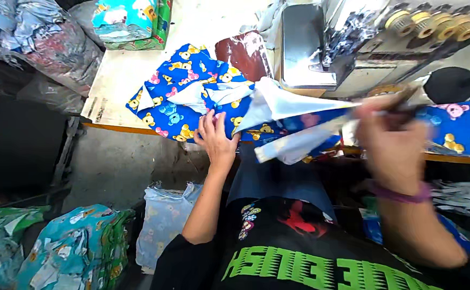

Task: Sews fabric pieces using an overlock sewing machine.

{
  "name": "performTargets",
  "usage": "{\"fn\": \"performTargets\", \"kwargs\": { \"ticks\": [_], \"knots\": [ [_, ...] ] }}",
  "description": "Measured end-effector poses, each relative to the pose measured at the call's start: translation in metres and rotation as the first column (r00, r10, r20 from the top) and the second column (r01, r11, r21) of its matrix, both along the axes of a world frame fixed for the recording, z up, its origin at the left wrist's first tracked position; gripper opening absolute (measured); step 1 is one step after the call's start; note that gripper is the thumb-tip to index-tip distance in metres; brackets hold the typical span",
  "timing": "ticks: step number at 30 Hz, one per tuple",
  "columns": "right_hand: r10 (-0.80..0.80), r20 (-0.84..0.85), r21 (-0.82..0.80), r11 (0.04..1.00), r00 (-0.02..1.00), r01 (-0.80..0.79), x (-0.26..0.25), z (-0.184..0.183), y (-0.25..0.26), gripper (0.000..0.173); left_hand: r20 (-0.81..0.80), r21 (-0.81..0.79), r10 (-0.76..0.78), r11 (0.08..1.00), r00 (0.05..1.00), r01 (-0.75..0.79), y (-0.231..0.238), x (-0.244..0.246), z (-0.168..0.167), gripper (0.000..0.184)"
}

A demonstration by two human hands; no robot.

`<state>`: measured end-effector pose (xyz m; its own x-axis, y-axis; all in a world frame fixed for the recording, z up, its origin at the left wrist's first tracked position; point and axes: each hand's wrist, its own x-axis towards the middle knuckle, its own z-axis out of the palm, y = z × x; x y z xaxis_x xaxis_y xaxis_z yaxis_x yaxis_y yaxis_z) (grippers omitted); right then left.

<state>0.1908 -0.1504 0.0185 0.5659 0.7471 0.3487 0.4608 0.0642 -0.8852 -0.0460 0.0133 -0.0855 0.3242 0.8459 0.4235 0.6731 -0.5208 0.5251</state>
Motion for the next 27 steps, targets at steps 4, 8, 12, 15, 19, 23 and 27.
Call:
{"fn": "performTargets", "kwargs": {
  "ticks": [4,8,12,15,19,23,27],
  "knots": [
    [-0.145,-0.115,0.309,0.935,0.983,0.174,0.014,0.030,-0.046,0.008,0.277,-0.072,-0.175,0.977,0.945,0.202,0.004,-0.015,0.047,0.021],
    [0.319,-0.048,0.109,0.944,0.947,-0.312,-0.023,0.032,-0.066,0.012,0.730,0.099,-0.258,0.956,0.633,0.276,0.025,-0.044,0.141,0.014],
    [0.249,-0.217,0.012,0.968,0.944,-0.252,0.003,0.003,-0.121,0.009,0.526,0.305,-0.504,0.864,0.685,0.402,0.022,-0.014,0.186,0.011],
    [-0.057,0.273,-0.542,0.815,0.960,0.203,0.012,-0.032,-0.143,0.022,0.021,-0.187,-0.855,0.506,0.519,0.842,-0.008,0.030,0.175,0.017],
    [-0.015,-0.122,-0.397,0.917,0.992,-0.035,-0.013,-0.016,-0.110,0.051,0.042,-0.511,-0.999,-0.023,-0.001,0.859,-0.037,0.091,0.158,0.028],
    [0.479,-0.539,0.237,0.876,0.693,-0.421,-0.027,0.003,-0.066,0.005,0.298,-0.592,-0.949,-0.095,0.108,0.800,-0.019,0.066,0.143,0.010],
    [0.396,-0.377,0.376,0.891,0.837,-0.252,0.005,0.024,-0.059,0.003,0.017,-0.432,-0.739,0.602,0.674,0.672,0.030,-0.044,0.127,0.010]
  ]
}}
